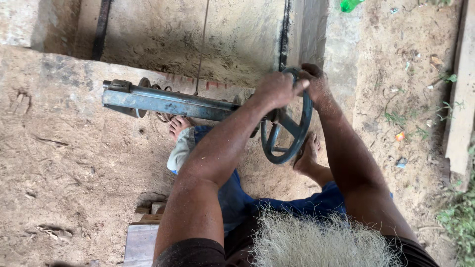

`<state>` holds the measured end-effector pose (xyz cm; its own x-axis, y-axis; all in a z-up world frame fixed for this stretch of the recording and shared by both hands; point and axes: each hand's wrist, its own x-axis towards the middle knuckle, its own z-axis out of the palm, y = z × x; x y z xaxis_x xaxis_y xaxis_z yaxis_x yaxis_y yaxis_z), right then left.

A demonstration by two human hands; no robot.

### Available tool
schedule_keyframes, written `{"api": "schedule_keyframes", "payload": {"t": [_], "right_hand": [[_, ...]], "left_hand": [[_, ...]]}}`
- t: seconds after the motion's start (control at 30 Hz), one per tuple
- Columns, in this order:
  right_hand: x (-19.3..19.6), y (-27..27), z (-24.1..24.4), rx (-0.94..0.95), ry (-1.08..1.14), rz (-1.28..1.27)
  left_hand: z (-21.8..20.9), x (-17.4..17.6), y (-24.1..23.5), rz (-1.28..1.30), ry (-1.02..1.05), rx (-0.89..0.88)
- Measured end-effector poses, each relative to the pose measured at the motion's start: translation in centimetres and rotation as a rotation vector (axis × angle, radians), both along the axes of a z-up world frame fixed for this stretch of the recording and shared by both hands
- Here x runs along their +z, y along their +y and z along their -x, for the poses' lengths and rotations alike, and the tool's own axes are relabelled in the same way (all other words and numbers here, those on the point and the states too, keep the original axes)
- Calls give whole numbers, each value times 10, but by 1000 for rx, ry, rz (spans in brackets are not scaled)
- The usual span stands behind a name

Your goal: The person sits on the ground next to a well and turns the wheel of a manual hand pump. They rotate the wheel repeatedly with both hands to operate the pump mechanism.

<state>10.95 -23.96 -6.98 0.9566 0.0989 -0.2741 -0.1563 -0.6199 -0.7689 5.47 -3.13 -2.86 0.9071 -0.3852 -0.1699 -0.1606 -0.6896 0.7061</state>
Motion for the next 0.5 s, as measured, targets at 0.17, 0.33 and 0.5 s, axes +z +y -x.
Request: {"api": "schedule_keyframes", "payload": {"t": [0.17, 0.33, 0.5], "right_hand": [[30, 20, 47, -91, -68, -119], [64, 46, 109, -115, -20, -55], [64, 42, 165, -69, 24, 237]], "left_hand": [[-13, -20, -5, 80, -285, 116], [-9, -22, -12, 42, -169, 63], [-3, -15, -6, 25, -207, 49]]}}
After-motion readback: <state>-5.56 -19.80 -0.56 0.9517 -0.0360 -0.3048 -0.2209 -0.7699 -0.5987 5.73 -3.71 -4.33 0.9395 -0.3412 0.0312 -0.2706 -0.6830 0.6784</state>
